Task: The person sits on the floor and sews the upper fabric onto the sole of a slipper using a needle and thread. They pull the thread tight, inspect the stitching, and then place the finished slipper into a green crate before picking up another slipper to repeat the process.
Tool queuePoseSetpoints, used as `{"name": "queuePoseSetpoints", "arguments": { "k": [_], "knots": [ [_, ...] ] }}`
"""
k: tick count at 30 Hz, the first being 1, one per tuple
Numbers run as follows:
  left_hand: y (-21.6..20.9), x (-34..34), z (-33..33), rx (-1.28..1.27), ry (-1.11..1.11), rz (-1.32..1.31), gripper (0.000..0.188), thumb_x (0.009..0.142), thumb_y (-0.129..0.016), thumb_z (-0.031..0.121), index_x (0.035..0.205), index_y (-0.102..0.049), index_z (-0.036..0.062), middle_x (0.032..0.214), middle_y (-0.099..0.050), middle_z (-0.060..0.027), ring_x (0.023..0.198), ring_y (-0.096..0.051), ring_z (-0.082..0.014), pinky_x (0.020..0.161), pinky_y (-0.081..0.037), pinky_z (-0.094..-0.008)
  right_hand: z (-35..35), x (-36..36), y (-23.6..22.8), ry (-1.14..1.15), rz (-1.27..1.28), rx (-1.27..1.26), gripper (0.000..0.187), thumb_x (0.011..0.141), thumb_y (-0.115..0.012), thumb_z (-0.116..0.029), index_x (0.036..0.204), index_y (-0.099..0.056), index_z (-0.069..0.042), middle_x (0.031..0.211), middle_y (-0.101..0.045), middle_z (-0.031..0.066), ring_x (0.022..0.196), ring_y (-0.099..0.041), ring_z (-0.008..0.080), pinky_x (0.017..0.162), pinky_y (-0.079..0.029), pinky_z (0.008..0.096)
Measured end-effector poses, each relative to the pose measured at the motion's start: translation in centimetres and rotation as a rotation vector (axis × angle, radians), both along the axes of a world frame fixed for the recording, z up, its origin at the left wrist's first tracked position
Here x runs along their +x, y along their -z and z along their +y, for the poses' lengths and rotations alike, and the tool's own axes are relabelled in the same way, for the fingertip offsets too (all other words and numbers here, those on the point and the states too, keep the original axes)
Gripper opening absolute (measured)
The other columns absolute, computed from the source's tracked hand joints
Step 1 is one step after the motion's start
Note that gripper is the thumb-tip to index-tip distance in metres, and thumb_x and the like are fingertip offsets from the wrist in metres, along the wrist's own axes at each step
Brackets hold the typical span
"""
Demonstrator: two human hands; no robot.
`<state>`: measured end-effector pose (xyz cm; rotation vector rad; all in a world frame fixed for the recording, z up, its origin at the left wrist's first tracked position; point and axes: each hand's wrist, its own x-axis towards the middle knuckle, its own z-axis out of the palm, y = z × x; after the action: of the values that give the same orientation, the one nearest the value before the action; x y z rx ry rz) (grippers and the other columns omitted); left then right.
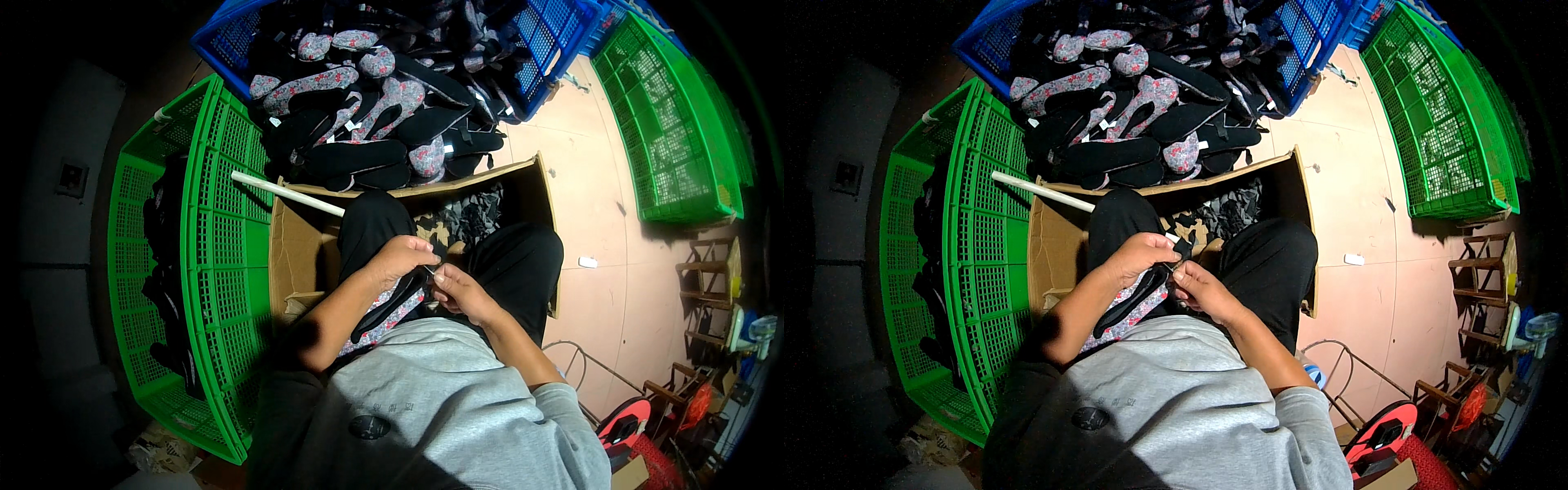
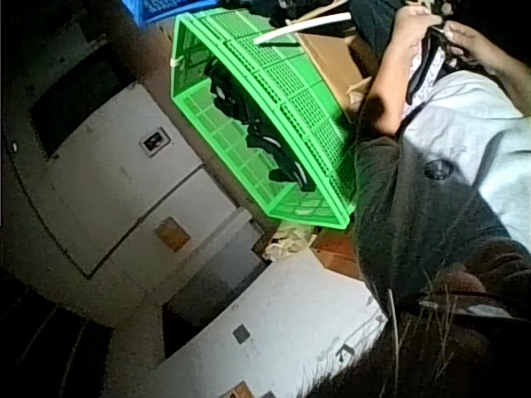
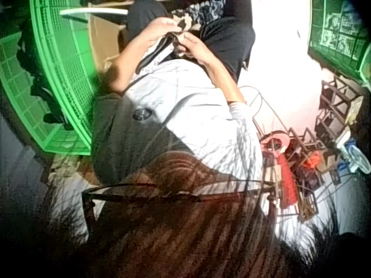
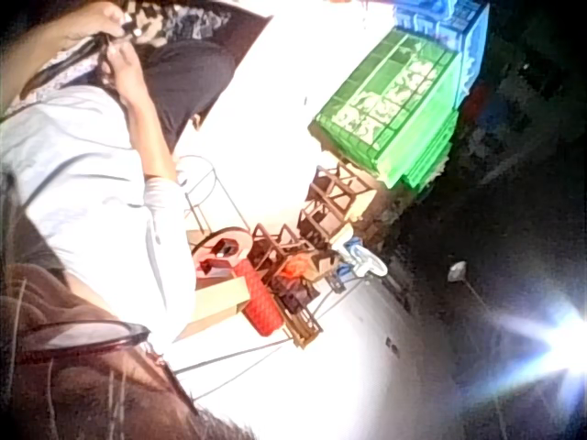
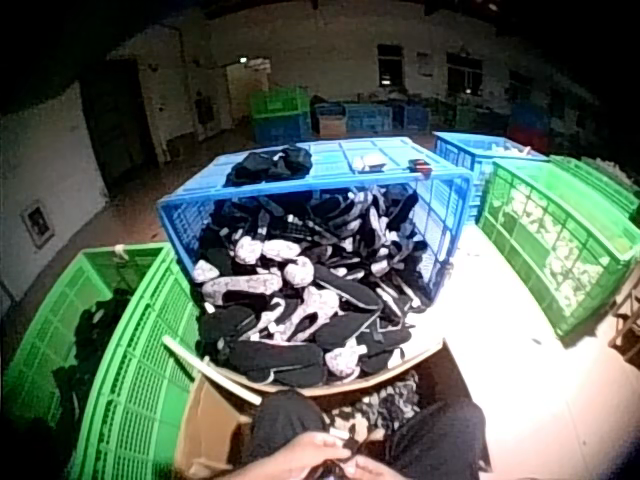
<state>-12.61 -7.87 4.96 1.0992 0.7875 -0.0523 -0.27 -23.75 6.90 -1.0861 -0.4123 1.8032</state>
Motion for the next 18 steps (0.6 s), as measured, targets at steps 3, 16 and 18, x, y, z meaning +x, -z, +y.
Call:
{"name": "queuePoseSetpoints", "arguments": {
  "k": [3,16,18],
  "knots": [
    [0.2,0.0,0.0,0.007,0.006,-0.004,0.012,0.082,-0.07,0.009,0.091,-0.068,0.0011,0.081,-0.066,-0.0021,0.073,-0.06,-0.0089,0.068,-0.047,-0.0225,0.1,0.0,-0.2,-0.002,-0.015,-0.01,0.02,0.102,-0.048,-0.031,0.095,-0.047,-0.012,0.071,-0.044,-0.0049,0.053,-0.032,0.0032,0.044,-0.024,0.0184],
    [0.6,0.1,-0.1,-0.008,0.001,0.008,0.011,0.082,-0.072,0.01,0.088,-0.068,0.0026,0.079,-0.064,0.0001,0.07,-0.058,-0.0075,0.066,-0.046,-0.0217,-0.1,-0.2,0.9,0.035,-0.052,0.047,0.023,0.099,-0.054,-0.033,0.092,-0.048,-0.012,0.07,-0.043,-0.0034,0.052,-0.03,0.0031,0.044,-0.023,0.0177],
    [0.5,0.1,-0.1,-0.013,0.003,0.005,0.009,0.082,-0.072,0.01,0.087,-0.067,0.0031,0.079,-0.064,0.0006,0.07,-0.058,-0.007,0.066,-0.046,-0.0214,-0.1,-0.2,0.7,0.036,-0.053,0.041,0.022,0.099,-0.054,-0.033,0.092,-0.047,-0.013,0.07,-0.043,-0.0036,0.052,-0.029,0.003,0.044,-0.023,0.0175]
  ]
}}
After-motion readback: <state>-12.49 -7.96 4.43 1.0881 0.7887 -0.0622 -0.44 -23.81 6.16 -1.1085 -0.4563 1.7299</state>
